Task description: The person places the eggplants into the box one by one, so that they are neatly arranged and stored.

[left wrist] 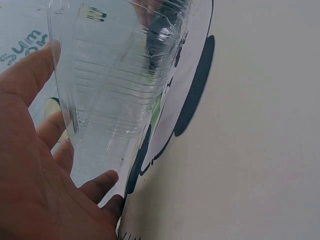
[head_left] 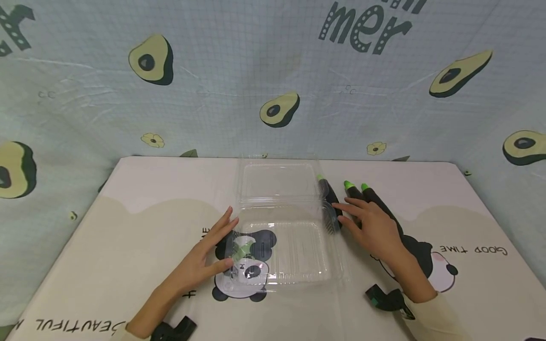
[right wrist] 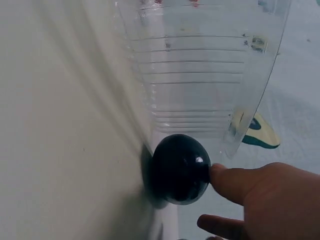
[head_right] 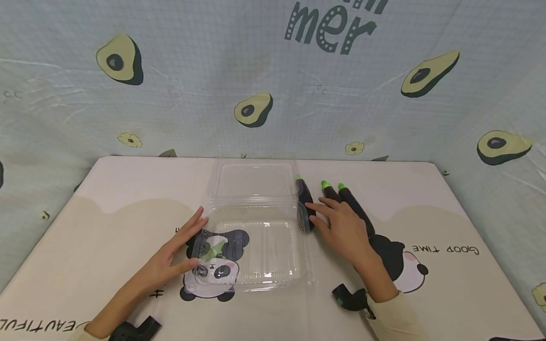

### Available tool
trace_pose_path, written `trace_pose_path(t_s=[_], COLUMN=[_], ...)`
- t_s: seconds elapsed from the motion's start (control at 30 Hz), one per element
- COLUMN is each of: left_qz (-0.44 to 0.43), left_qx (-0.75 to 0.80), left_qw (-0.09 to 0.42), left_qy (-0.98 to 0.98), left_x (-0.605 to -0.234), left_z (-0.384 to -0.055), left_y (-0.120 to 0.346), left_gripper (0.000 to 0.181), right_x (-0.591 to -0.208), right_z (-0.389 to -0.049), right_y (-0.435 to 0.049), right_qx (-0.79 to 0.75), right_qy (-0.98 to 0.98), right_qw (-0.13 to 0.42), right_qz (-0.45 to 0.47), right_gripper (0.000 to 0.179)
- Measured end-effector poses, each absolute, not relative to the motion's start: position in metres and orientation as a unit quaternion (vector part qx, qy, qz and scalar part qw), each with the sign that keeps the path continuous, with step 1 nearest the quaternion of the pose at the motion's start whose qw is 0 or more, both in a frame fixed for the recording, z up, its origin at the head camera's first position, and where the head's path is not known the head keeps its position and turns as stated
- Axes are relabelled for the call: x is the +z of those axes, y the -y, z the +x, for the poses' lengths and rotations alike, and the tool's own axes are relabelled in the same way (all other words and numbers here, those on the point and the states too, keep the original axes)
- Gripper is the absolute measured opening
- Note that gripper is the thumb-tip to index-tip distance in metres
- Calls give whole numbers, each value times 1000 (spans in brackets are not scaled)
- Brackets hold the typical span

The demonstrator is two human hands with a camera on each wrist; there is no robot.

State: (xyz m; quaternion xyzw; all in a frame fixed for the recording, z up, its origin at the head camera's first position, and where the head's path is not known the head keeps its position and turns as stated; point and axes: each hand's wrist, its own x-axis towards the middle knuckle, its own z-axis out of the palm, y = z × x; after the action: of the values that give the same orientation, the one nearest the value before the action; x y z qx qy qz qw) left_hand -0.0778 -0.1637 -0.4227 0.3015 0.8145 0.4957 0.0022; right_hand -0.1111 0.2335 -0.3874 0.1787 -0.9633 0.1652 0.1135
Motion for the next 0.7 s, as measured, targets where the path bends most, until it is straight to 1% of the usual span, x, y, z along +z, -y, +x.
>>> trace_pose_path(t_s=[0.27, 0.5, 0.6, 0.7], left_qz=[295, 296, 296, 296], left_qx=[493, 494, 494, 491], left_qw=[5, 3, 3, 2], left_qy=[-818, -817, -818, -819], left_x=[-423, -425, -425, -426], left_z=[-76, -76, -76, -76], left_y=[163, 163, 163, 163], left_gripper=[77, 76, 76, 76], right_x=[-386, -381, -381, -383], right_z=[-110, -111, -112, -114], right_y=[-239, -243, -243, -242], right_qx=[129, 126, 119, 122], right_qy=[962, 964, 965, 960], right_qw=[106, 77, 76, 86], right_qz=[218, 220, 222, 237], right_gripper=[41, 39, 37, 37])
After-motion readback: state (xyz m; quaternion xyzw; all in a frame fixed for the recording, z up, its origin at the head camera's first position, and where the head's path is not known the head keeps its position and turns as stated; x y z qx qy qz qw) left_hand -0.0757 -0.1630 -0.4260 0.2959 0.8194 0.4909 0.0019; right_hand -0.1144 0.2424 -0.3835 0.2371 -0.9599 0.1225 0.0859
